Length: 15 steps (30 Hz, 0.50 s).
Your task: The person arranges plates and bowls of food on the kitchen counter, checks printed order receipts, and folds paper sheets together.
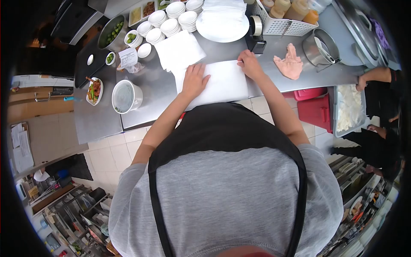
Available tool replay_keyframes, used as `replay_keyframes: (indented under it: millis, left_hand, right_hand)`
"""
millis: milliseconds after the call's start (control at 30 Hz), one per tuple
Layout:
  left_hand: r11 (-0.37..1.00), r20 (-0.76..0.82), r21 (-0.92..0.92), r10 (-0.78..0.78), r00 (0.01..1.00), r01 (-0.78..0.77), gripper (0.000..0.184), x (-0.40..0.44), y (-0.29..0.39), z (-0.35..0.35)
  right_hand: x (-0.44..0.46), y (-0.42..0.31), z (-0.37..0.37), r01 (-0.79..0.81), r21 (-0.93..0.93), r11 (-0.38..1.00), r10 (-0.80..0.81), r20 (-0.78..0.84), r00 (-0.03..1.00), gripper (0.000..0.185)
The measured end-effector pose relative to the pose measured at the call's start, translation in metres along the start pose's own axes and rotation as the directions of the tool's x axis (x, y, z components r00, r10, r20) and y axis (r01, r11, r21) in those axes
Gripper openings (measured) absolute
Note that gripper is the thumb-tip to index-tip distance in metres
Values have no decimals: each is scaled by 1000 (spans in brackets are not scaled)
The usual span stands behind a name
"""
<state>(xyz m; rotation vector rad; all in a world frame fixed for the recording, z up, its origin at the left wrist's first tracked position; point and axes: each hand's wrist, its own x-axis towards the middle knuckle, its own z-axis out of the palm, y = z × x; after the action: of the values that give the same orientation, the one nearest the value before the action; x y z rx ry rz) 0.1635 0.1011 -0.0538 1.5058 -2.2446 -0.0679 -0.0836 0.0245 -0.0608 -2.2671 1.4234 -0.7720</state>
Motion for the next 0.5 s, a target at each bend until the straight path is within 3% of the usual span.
replay_keyframes:
  millis: [267,500]
  left_hand:
    - [1000,-35,-7,12,999,-13,46,0,1,-1]
    - [1000,-49,10,9,999,-8,45,-2,-2,0]
  right_hand:
    - [6,8,3,36,-11,999,-35,47,998,7]
    - [12,1,2,-63,-48,997,66,69,995,9]
